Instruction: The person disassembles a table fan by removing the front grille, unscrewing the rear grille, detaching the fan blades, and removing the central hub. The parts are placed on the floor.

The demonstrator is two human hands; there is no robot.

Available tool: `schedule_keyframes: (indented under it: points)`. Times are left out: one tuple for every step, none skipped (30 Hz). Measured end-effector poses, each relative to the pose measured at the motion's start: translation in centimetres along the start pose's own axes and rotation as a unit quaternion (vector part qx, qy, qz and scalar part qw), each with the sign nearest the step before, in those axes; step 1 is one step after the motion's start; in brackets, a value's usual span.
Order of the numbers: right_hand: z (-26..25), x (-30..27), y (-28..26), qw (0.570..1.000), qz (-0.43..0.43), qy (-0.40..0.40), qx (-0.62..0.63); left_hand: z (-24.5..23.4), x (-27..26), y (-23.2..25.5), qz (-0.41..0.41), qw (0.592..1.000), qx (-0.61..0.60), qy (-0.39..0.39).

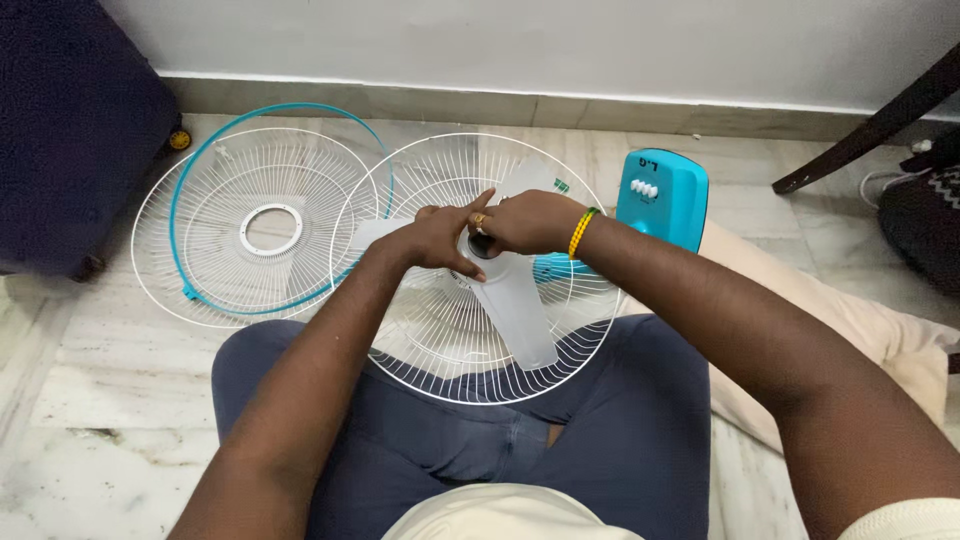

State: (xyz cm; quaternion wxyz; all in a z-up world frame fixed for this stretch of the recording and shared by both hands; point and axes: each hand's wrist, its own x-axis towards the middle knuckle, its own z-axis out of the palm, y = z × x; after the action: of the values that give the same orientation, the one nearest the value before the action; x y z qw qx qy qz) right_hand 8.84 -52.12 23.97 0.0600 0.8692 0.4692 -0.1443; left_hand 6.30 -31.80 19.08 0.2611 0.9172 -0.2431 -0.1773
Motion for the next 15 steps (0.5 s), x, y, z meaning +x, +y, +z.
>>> schedule_keyframes:
  points:
    - [0.0, 0.1, 0.4, 0.999, -0.026, 0.021, -0.002, -0.1, 0.1, 0.0, 0.011, 1.0, -0.001, 0.007]
    - [0.0, 0.0, 0.7, 0.998, -0.052, 0.041, -0.004, -0.3, 0.3, -0.1, 0.0, 1.0, 0.003, 0.0]
    - [0.3, -0.1, 0.8, 0.995, -0.078, 0.059, -0.004, -0.2, 0.2, -0.1, -0.012, 1.0, 0.004, -0.008]
    - [0.5, -0.1, 0.7, 0.995, -0.071, 0.068, -0.001, 0.0, 0.1, 0.0, -0.023, 1.0, 0.005, -0.016]
    - [0.7, -0.1, 0.6, 0.995, -0.064, 0.077, 0.0, 0.0, 0.2, 0.0, -0.02, 1.0, 0.009, -0.014]
    - [0.8, -0.1, 0.4, 0.995, -0.056, 0.086, 0.001, 0.0, 0.2, -0.1, -0.017, 1.0, 0.012, -0.012]
    - [0.9, -0.2, 0.1, 0.996, -0.019, 0.084, -0.009, 0.0, 0.3, -0.2, -0.014, 1.0, 0.016, -0.01]
    - [1.1, -0.4, -0.4, 0.996, 0.019, 0.083, -0.019, 0.0, 0.3, -0.2, -0.015, 1.0, 0.015, -0.01]
    - [1.2, -0.6, -0.8, 0.995, 0.057, 0.081, -0.029, -0.1, 0.4, -0.2, -0.015, 1.0, 0.015, -0.01]
    - [1.2, -0.6, -1.2, 0.992, 0.077, 0.095, -0.037, -0.1, 0.5, -0.3, -0.016, 1.0, 0.015, -0.009]
    - [1.4, -0.8, -1.8, 0.989, 0.097, 0.106, -0.043, -0.1, 0.6, -0.3, -0.009, 1.0, 0.026, -0.009]
    - [1.5, -1.0, -2.1, 0.985, 0.118, 0.117, -0.049, -0.1, 0.7, -0.4, -0.002, 0.999, 0.036, -0.008]
    - [1.6, -1.1, -2.4, 0.986, 0.125, 0.094, -0.058, 0.0, 0.6, -0.4, 0.004, 0.999, 0.047, -0.007]
    - [1.6, -1.1, -2.5, 0.986, 0.132, 0.072, -0.068, 0.3, 0.5, -0.4, -0.002, 0.999, 0.038, -0.009]
    - [1.5, -0.9, -2.5, 0.986, 0.14, 0.053, -0.079, 0.2, 0.5, -0.4, -0.007, 0.999, 0.033, -0.008]
